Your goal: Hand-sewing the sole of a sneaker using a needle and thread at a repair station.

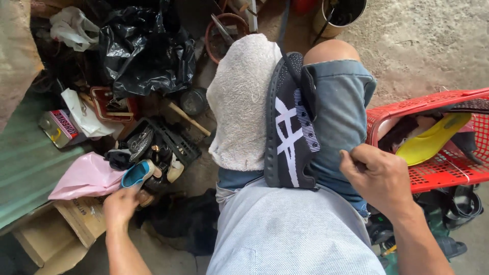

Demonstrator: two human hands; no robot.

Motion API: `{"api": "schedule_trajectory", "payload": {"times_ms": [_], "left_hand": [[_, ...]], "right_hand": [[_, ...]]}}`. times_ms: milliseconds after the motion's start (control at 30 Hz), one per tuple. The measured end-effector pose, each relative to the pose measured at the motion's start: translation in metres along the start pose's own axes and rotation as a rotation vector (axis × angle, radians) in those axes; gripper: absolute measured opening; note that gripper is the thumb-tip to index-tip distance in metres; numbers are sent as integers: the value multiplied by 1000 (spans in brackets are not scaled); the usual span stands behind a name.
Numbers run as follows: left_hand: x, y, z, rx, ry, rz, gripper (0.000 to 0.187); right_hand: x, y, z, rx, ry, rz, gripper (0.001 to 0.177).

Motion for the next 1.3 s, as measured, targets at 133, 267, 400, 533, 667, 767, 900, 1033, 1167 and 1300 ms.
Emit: {"api": "schedule_trajectory", "payload": {"times_ms": [133, 267, 400, 533, 667, 767, 900, 1033, 1167, 1300], "left_hand": [[102, 21, 8, 11, 253, -576, 62], [-13, 7, 34, 7, 260, -228, 43], [-242, -105, 26, -417, 15, 831, 24], [-350, -182, 69, -71, -89, 1228, 39], [-366, -200, 74, -272, 100, 1305, 10], [-367, -208, 70, -82, 17, 1316, 15], [-362, -206, 77, 173, -200, 1200, 21], [-366, -209, 93, 384, -372, 1141, 33], [-375, -224, 98, 148, -252, 1299, 28], [-374, -237, 99, -116, -91, 1438, 29]], "right_hand": [[-5, -3, -4, -1, 29, 31, 44], [-4, -2, -1, -16, 61, 49, 42], [13, -3, -6, -64, 7, -44, 43], [7, -11, -7, -95, -79, -26, 40], [8, -21, -5, -120, -158, -110, 42], [-19, -33, 3, -136, -311, -96, 46], [-78, -42, -12, -247, -325, 135, 52], [-51, -26, -39, -389, 471, 106, 25], [-17, 2, -32, -176, 1593, -266, 21], [16, 15, -24, -138, 1682, -187, 28]]}}
Point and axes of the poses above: each hand's wrist, its own y-axis towards the middle knuckle, its own z-axis out of the palm, x = y × z, the point moved 8 cm from there along y, towards the middle knuckle, and after that the axes turned 12 degrees about x, right-handed, at the moved point
